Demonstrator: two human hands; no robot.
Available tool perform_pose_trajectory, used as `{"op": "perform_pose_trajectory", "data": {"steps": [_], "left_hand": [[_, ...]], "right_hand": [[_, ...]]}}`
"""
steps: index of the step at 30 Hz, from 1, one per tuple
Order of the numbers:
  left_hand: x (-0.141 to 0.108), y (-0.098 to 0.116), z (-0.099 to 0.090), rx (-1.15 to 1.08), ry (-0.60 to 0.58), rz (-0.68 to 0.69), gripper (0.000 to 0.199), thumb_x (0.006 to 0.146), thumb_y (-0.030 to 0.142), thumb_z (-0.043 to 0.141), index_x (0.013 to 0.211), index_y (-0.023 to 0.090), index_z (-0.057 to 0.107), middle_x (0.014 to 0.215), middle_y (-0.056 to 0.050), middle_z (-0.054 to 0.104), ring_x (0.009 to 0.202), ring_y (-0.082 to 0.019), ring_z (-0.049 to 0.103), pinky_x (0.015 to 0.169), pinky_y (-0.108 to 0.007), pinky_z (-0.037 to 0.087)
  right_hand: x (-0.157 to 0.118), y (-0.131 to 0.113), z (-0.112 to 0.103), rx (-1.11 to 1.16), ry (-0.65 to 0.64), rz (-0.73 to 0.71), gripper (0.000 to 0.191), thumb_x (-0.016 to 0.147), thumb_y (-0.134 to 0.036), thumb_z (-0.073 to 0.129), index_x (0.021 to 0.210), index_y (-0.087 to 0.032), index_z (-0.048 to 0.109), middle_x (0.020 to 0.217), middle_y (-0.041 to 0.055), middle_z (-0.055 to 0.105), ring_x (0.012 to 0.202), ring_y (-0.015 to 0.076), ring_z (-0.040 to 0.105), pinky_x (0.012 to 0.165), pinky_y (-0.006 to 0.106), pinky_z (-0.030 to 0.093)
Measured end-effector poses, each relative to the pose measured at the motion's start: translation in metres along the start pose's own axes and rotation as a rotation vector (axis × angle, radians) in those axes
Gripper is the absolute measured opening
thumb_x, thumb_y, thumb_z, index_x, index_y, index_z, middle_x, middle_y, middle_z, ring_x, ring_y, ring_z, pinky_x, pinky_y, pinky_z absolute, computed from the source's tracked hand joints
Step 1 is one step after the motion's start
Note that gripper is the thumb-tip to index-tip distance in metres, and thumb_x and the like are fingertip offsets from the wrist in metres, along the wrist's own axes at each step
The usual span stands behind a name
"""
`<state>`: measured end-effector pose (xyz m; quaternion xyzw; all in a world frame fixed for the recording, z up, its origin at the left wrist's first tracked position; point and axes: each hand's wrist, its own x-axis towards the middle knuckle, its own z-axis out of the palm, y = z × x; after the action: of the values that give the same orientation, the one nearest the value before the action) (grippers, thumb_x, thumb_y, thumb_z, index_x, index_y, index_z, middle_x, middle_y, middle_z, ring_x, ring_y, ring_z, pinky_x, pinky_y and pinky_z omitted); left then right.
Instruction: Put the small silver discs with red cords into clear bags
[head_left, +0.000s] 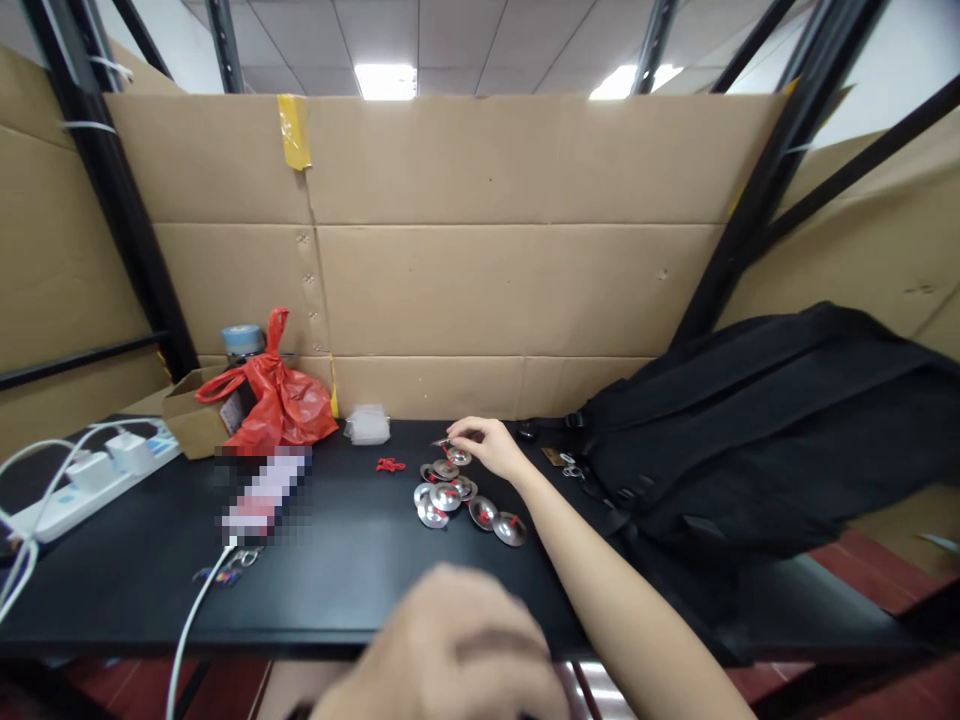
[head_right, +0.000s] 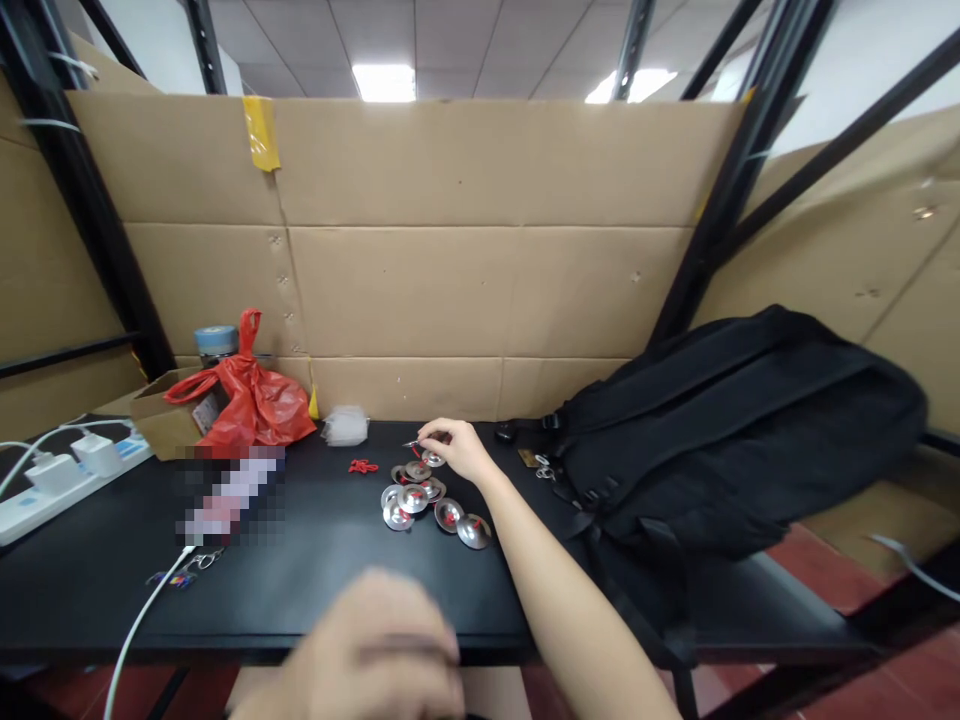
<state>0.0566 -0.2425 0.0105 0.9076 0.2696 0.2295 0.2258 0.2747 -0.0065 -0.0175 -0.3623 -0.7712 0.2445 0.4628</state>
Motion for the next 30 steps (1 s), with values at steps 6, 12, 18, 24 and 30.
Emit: {"op": "perform_pose_trajectory", "data": {"steps": [6, 12, 18, 24, 30], "left_hand": [[0.135, -0.084, -0.083, 0.162, 0.462, -0.128, 0.024, 0.088, 0.012, 0.046, 0.097, 0.019, 0.067, 0.097, -0.007, 0.072, 0.091, -0.021, 0.065, 0.088, -0.035, 0.052], [0.158, -0.136, -0.088, 0.008, 0.236, -0.085, 0.026, 0.091, 0.017, 0.048, 0.105, 0.017, 0.069, 0.095, -0.005, 0.075, 0.081, -0.016, 0.068, 0.077, -0.026, 0.052], [0.138, -0.159, -0.077, -0.093, 0.234, -0.065, 0.021, 0.090, 0.026, 0.057, 0.098, 0.015, 0.073, 0.086, -0.005, 0.075, 0.073, -0.015, 0.067, 0.068, -0.023, 0.049], [0.125, -0.162, -0.070, -0.001, 0.383, -0.040, 0.018, 0.090, 0.024, 0.057, 0.095, 0.016, 0.072, 0.088, -0.005, 0.075, 0.073, -0.014, 0.066, 0.067, -0.023, 0.048], [0.119, -0.156, -0.073, 0.162, 0.465, 0.007, 0.008, 0.084, 0.019, 0.063, 0.084, 0.015, 0.070, 0.084, -0.004, 0.069, 0.067, -0.012, 0.060, 0.063, -0.022, 0.046]], "right_hand": [[-0.002, -0.013, -0.002, 0.457, 0.042, 0.132, 0.029, 0.078, -0.044, 0.075, 0.090, -0.021, 0.062, 0.085, 0.0013, 0.069, 0.080, 0.0179, 0.069, 0.070, 0.028, 0.052], [-0.001, -0.016, 0.002, 0.760, 0.050, 0.241, 0.039, 0.076, -0.049, 0.077, 0.095, -0.024, 0.055, 0.094, 0.0000, 0.066, 0.080, 0.0169, 0.070, 0.074, 0.031, 0.054], [0.000, -0.025, 0.022, 0.895, 0.001, 0.269, 0.037, 0.075, -0.044, 0.080, 0.091, -0.023, 0.055, 0.088, 0.0001, 0.067, 0.070, 0.0132, 0.065, 0.060, 0.025, 0.047], [-0.003, -0.040, 0.036, 0.949, -0.018, 0.308, 0.033, 0.076, -0.040, 0.081, 0.096, -0.022, 0.061, 0.089, 0.0011, 0.068, 0.072, 0.0138, 0.065, 0.062, 0.026, 0.047], [-0.007, -0.041, 0.035, 0.925, -0.053, 0.337, 0.036, 0.080, -0.045, 0.075, 0.108, -0.022, 0.069, 0.101, 0.0053, 0.068, 0.078, 0.0149, 0.067, 0.068, 0.027, 0.051]]}}
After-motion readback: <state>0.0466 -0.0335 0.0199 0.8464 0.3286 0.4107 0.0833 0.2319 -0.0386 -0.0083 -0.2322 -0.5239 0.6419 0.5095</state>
